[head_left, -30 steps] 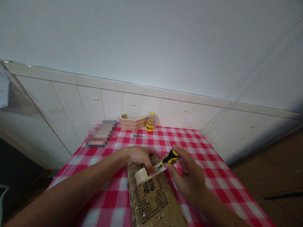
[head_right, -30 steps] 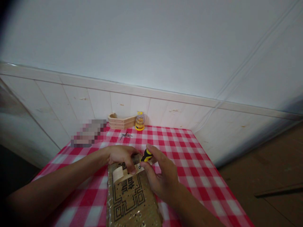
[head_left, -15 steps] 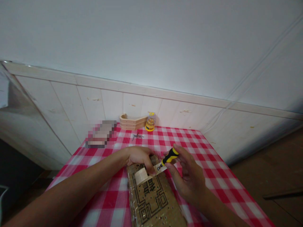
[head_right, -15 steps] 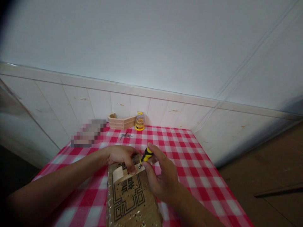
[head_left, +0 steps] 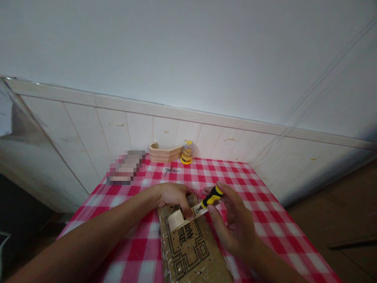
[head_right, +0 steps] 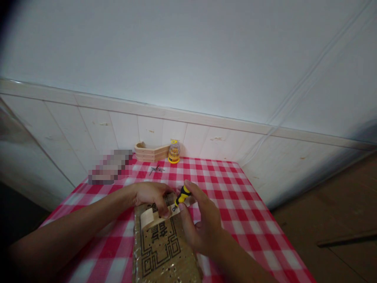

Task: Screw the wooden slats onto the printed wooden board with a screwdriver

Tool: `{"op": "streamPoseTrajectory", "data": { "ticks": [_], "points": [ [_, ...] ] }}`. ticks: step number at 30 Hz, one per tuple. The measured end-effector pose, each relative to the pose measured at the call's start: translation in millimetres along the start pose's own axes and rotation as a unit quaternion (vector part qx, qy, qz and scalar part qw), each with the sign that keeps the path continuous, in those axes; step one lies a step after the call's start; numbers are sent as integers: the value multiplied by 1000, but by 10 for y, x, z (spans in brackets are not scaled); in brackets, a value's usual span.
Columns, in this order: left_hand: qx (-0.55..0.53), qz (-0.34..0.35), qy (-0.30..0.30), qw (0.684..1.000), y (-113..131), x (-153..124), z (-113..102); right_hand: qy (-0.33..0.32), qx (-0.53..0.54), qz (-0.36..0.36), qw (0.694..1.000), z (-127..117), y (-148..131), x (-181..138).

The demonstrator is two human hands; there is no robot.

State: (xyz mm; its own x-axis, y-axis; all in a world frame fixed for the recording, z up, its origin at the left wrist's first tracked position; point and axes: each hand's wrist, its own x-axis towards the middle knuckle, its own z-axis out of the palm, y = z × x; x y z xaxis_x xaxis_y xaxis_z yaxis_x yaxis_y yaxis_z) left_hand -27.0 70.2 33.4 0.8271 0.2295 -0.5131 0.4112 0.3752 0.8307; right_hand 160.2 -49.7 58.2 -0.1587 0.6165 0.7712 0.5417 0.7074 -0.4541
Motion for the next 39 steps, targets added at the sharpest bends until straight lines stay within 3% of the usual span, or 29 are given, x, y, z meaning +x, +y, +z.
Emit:
{"op": "streamPoseTrajectory", "data": {
  "ticks": [8,19,27,33,39],
  "points": [
    [-7,4,2,1000,5,-3,2,16,-21,-11,1000,12,-15,-14],
    [12,45,-46,998,-25,18,-26,31,-26,-8,999,23,52,-30],
    [4,28,-28,999,-19,8,-18,34,-23,-5,999,30,52,-42],
    [5,41,-53,998,-46,30,-46,32,-29,-4,999,34,48,-31],
    [2,16,-27,999,-11,10,-15,22,-17,-6,1000,36,41,-29]
  ]
}}
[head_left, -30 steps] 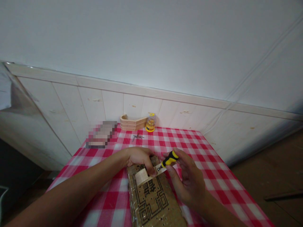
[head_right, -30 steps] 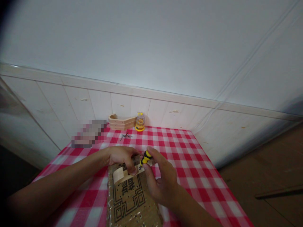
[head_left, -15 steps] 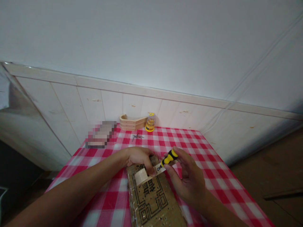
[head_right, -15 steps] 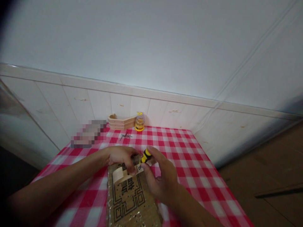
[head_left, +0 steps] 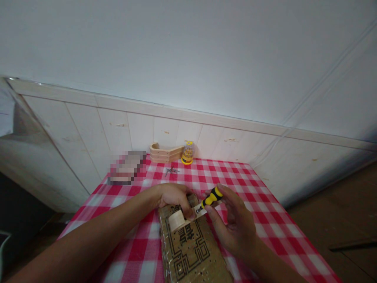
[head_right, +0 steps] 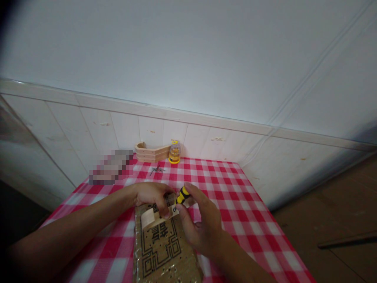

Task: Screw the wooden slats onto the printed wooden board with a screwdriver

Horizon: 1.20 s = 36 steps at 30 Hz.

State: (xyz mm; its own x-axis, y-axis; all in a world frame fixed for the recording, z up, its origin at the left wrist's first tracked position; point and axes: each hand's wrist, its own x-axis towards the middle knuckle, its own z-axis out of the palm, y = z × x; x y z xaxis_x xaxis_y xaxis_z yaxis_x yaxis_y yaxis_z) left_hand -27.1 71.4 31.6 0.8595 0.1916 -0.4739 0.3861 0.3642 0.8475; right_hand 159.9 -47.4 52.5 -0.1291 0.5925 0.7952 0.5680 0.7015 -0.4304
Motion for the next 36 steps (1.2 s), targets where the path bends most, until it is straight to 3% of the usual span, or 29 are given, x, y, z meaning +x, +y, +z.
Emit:
{"op": "streamPoseTrajectory", "data": {
  "ticks": [8,20,25,30,36],
  "points": [
    [2,-41,39,998,45,-17,43,1,14,4,1000,-6,-28,-6],
    [5,0,13,1000,22,-22,21,10,-11,7,1000,-14,-5,-1],
    [1,-20,33,999,26,-15,22,22,0,8,1000,7,41,-26],
    [10,32,-18,999,2,-1,0,23,1,8,1000,8,38,-13],
    [-2,-17,17,1000,34,-21,22,19,9,14,1000,-9,27,-14]
  ]
}}
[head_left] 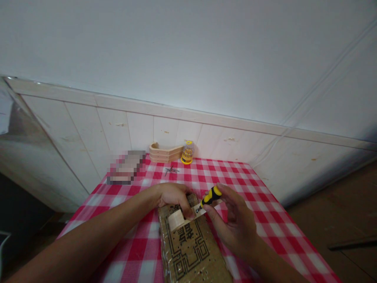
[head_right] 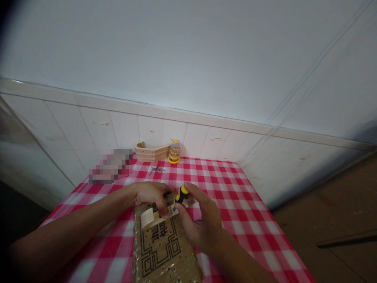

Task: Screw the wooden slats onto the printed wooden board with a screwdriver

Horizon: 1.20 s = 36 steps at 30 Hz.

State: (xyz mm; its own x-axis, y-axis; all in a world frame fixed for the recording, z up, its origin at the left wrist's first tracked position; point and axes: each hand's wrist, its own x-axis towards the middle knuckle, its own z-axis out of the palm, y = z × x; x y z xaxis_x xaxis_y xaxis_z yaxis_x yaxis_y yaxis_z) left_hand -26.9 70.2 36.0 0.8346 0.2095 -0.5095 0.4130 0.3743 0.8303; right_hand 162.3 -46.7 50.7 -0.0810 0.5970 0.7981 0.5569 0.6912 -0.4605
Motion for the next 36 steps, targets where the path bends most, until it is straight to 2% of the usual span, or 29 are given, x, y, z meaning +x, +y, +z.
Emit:
{"op": "streamPoseTrajectory", "data": {
  "ticks": [3,8,13,29,34,36],
  "points": [
    [6,-1,10,1000,-3,5,1,-15,15,0,1000,-10,-21,7],
    [28,45,-42,998,-38,26,-30,-4,31,3,999,5,-58,14],
    [16,20,-12,1000,-44,23,-34,0,22,-5,1000,13,-33,-1],
    [8,44,-38,998,-96,51,-74,23,0,-9,1000,17,-3,8],
    [-1,21,-20,1000,-72,38,-51,28,3,-6,1000,16,2,6],
    [-2,36,-33,999,-76,41,-49,30,1,-5,1000,20,0,4]
  ]
}}
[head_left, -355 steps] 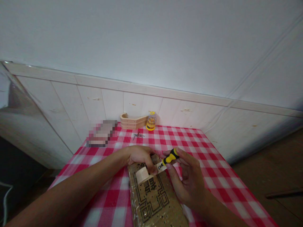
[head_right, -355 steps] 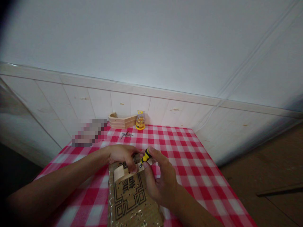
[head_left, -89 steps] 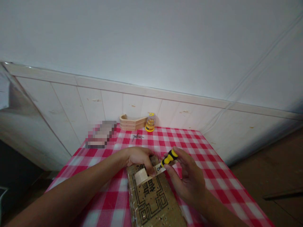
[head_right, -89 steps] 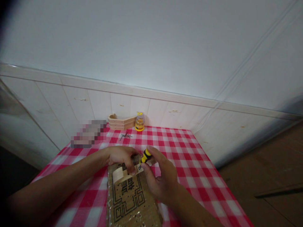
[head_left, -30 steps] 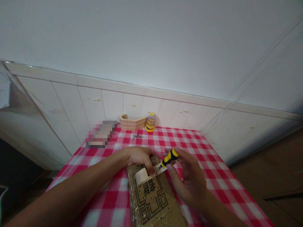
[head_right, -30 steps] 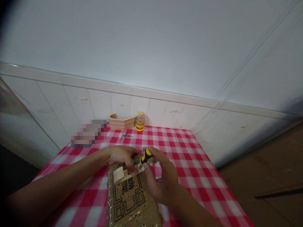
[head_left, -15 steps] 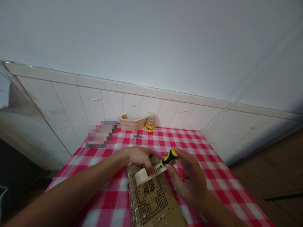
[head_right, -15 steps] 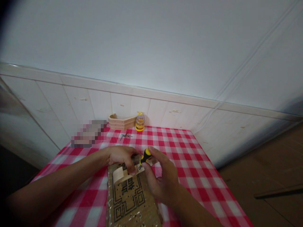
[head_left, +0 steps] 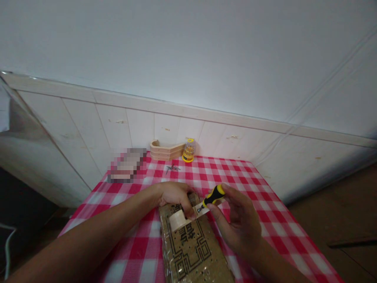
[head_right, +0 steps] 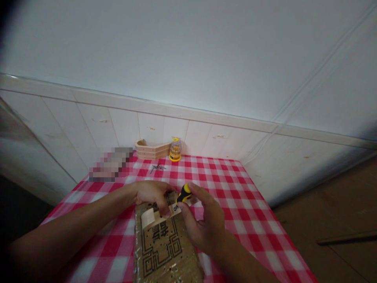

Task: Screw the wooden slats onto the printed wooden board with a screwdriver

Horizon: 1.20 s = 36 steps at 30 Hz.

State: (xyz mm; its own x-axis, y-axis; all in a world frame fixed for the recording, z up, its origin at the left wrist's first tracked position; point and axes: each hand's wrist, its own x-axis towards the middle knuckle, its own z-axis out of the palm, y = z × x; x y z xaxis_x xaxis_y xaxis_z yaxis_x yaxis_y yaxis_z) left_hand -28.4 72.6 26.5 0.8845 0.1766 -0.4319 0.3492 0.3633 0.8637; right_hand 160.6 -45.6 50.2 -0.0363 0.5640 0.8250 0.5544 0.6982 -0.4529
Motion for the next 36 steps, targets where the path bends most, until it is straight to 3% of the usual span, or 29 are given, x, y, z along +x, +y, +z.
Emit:
{"op": "streamPoseTrajectory", "data": {
  "ticks": [4,12,16,19,21,25,30,33,36],
  "points": [
    [5,27,-16,999,-16,18,-9,1,2,4,1000,12,5,-16],
    [-2,-13,7,1000,41,17,26,17,29,72,997,2,-30,21],
    [2,-42,9,999,56,5,28,103,77,121,984,-90,-68,255],
    [2,-31,15,999,40,10,21,149,58,169,973,-199,109,437],
    [-6,-14,18,1000,25,13,24,89,43,219,971,-266,324,501],
    [-2,-10,30,1000,78,-33,70,-171,-47,306,935,-324,753,464],
    [129,3,75,989,511,-299,265,-242,-85,306,917,-268,955,316],
    [235,8,117,965,843,-505,447,-279,-81,278,916,-238,908,292],
    [278,17,144,950,1012,-628,572,-285,-76,248,923,-252,796,318]
  ]
}}
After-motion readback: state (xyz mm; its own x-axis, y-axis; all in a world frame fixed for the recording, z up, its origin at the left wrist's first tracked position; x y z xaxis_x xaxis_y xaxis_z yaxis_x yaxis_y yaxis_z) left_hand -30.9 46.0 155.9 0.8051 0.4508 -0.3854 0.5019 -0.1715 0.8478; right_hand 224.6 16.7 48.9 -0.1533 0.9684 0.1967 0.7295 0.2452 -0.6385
